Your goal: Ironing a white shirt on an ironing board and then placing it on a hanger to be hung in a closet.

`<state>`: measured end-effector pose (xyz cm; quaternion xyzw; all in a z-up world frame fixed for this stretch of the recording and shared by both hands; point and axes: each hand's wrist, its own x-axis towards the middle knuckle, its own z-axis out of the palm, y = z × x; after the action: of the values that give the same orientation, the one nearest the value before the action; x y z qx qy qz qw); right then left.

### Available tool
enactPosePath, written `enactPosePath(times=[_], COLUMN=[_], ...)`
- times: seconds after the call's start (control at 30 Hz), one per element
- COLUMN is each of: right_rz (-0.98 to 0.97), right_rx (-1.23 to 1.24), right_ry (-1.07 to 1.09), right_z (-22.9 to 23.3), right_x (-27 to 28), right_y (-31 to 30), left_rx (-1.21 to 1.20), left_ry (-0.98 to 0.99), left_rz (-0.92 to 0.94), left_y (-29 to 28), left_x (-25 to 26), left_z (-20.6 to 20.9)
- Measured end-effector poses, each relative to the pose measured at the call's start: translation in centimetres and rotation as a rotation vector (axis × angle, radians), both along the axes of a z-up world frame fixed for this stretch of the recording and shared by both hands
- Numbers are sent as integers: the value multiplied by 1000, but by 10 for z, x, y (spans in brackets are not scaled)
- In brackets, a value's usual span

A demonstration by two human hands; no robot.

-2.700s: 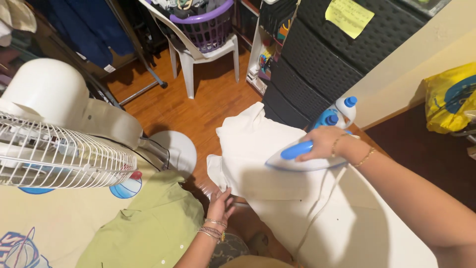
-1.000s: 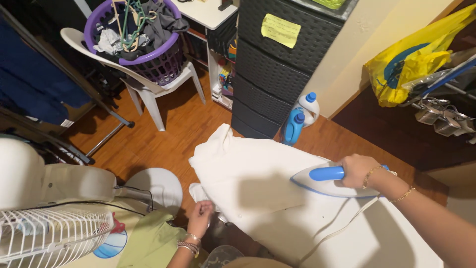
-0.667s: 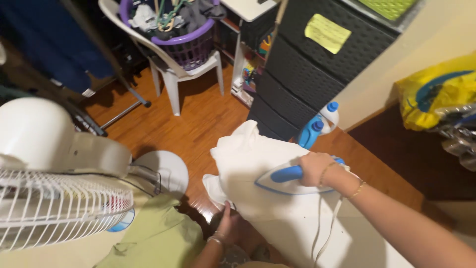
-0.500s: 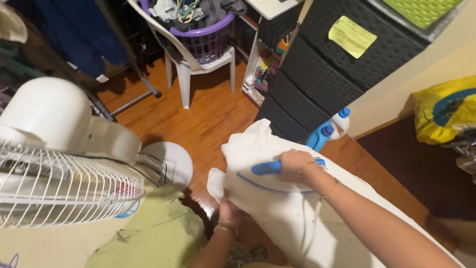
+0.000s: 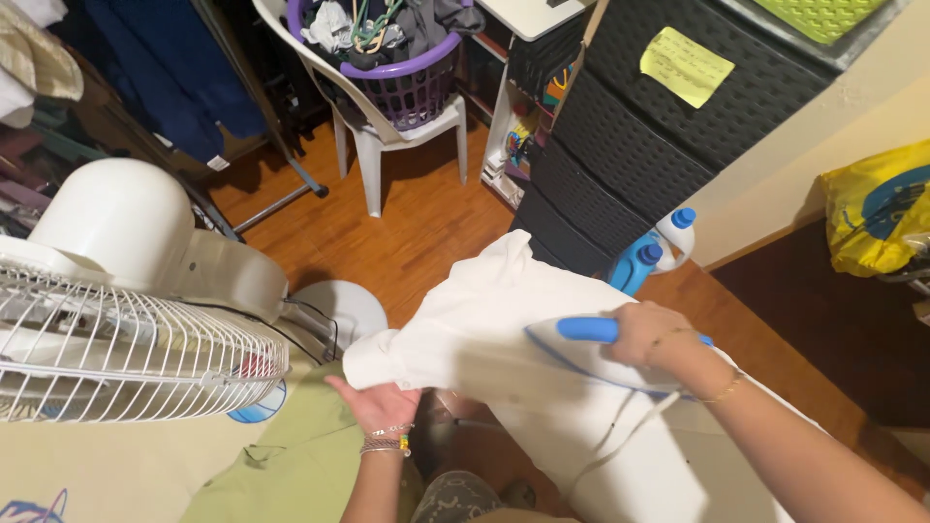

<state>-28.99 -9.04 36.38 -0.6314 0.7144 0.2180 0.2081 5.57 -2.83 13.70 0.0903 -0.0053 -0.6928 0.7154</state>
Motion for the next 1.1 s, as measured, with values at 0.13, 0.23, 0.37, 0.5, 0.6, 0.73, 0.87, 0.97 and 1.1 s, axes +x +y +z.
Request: enactPosePath(times=[0.13,0.23,0.37,0.5,0.6,0.73,0.87,0.97,1.1], right_rz=[-164,-279,-420,-605,-807,-974,-1143,-1043,-859], right_rx=[10,-14,-32,-98,-81,-73,-996,-964,-604], right_ry=[21,-4,3,31,109,178,-96,327,643], right_z=[-11,-27,-30,-51,-116,-194,-284,-277,-224], right_x=[-57,-97,-134,-192,-281,-392,-399,-356,-239], right_y=[17,32,56,113,190,334,448,463,419], left_rx=[50,113,314,332,229,210,60,-59,-378], left_ry=[18,-37,-193,-131,-57,-38,-55,-76,-228], left_rz=[-141,-246,-378,-369,-301,-262,-195,-213,-349], left_y=[-24,-45,-84,-132,-160,-198,-250,-288,-280], left_x=[1,-3,-9,-25,-52,-64,-47,-61,-123], left_z=[14,14,15,43,66,76,90,135,249])
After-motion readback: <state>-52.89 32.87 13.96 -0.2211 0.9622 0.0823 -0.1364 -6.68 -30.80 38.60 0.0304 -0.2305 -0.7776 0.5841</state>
